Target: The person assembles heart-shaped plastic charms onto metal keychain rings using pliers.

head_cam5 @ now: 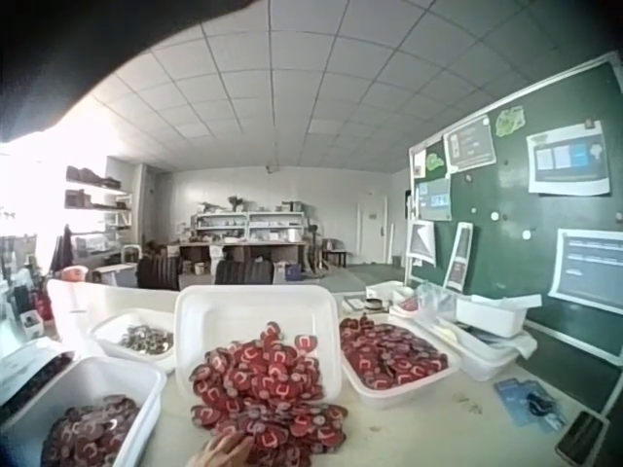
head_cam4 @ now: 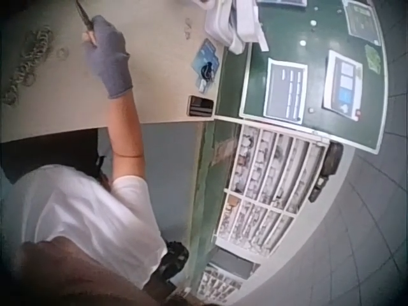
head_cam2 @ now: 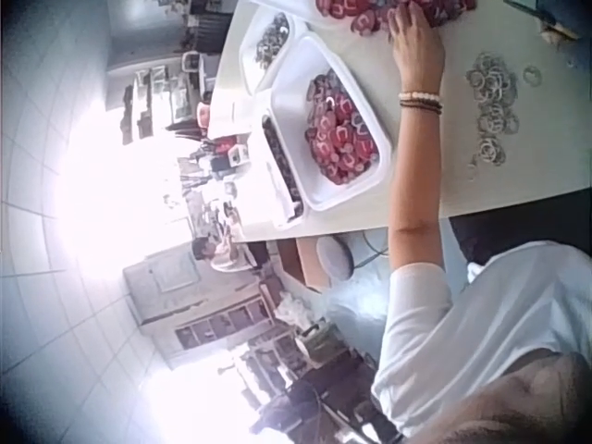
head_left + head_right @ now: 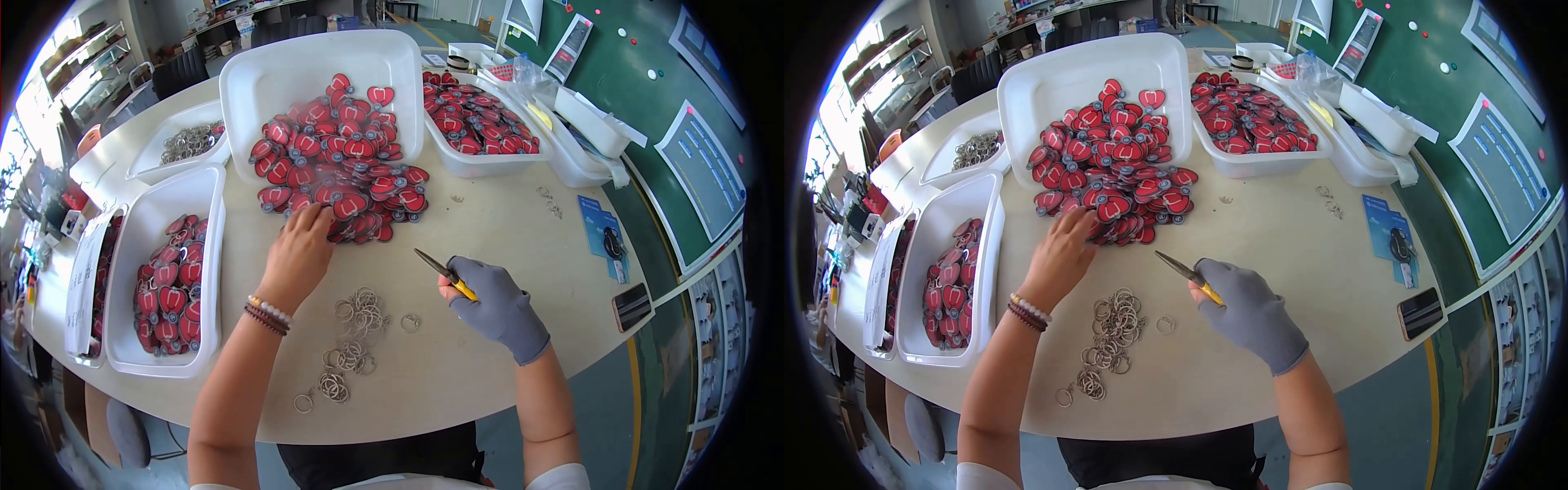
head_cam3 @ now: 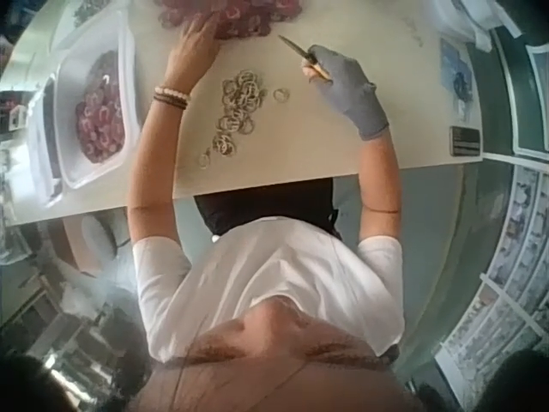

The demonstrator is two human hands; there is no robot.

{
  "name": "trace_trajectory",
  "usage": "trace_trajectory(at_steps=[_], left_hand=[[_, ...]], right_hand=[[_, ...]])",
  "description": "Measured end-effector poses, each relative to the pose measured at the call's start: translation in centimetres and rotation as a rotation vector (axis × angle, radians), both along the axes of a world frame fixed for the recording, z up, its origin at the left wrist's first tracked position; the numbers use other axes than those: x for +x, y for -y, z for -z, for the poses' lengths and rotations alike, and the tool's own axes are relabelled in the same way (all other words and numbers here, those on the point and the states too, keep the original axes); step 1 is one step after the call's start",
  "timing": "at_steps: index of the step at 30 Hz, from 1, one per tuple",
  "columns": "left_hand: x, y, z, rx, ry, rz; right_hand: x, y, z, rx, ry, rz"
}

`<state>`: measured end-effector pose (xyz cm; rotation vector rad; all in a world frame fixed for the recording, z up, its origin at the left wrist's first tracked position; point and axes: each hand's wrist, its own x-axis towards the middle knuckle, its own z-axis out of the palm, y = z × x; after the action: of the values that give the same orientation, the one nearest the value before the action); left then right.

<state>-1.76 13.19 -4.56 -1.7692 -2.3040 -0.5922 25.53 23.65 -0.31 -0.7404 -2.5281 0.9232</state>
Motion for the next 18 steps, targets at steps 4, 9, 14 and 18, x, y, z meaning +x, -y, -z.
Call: trace_trajectory(at_steps=[4,9,14,18], left_hand=[[-0.3,-1.0,1.8,0.006,-0.082,0.037],[2.2,1.2,0.8,0.119,-0.113,0.122],[4.3,3.3,-0.8,0.261,0.190,0.173],[4.8,3.8,-1.0,0.245,0.448,0.134]], right_hand=[[0.0,0.2,0.0,-0.055,-0.132,-0.003],[-0.1,0.1,0.8,-0.050,-0.183,-0.056],[-0.9,0.7,1.3,-0.049,-0.251,-0.137],[-1.6,1.3,2.1,-0.121,-0.280,-0.170]])
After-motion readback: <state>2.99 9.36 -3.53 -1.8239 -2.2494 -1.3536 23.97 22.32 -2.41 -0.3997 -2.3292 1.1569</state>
